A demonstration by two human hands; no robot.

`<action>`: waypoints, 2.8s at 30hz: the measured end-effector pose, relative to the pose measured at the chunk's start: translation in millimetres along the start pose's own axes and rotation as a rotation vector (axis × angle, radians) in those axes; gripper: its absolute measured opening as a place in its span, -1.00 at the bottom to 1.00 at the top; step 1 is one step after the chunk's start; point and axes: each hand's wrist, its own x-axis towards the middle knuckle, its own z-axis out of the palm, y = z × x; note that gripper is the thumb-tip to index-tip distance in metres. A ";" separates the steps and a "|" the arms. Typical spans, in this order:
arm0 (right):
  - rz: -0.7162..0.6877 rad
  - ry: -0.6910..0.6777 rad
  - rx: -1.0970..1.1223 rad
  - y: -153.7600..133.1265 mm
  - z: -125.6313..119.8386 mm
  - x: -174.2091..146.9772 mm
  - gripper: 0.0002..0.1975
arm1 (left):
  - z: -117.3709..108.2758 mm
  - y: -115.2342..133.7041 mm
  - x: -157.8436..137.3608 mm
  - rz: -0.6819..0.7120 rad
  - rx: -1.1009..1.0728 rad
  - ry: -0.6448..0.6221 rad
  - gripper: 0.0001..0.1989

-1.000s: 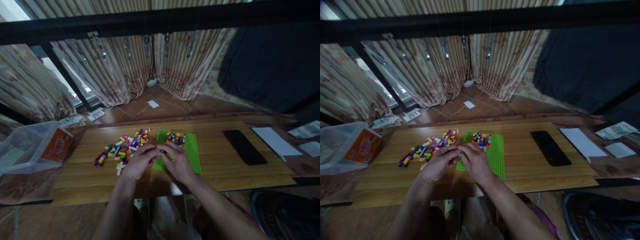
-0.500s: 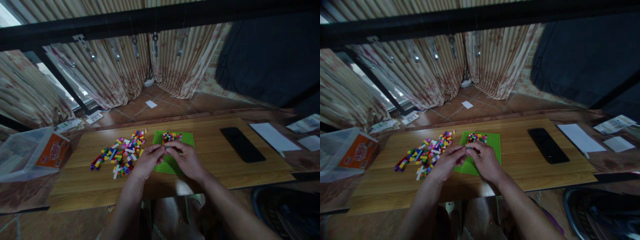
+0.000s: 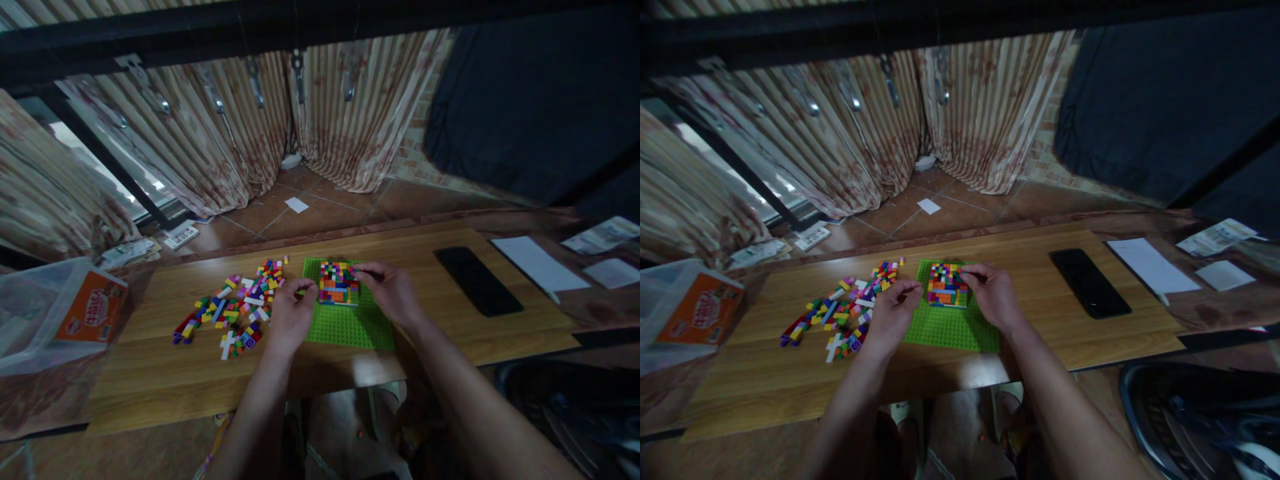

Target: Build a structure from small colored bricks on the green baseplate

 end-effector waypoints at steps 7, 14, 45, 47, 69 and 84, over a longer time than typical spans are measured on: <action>0.029 -0.036 -0.060 5.5 10.9 -0.7 -0.84 | 6.3 1.3 -6.2 -0.028 0.152 -0.111 -0.71; -0.006 -0.034 -0.140 0.4 13.7 0.2 -0.85 | 7.0 6.2 -9.5 -0.042 0.131 -0.167 -0.70; 0.056 0.112 -0.199 1.5 19.9 2.7 -0.84 | 6.5 6.2 -12.7 -0.012 0.188 -0.176 -0.71; 0.076 0.111 -0.174 2.3 20.6 2.8 -0.84 | 6.9 4.6 -12.7 0.002 0.186 -0.178 -0.71; 0.139 0.256 0.111 -2.2 23.2 2.7 -0.78 | -7.3 5.2 -10.1 -0.013 0.295 -0.098 -0.75; 0.057 0.226 -0.019 -13.3 20.3 -4.7 -0.82 | -42.9 -19.5 15.2 0.004 0.782 0.172 -0.78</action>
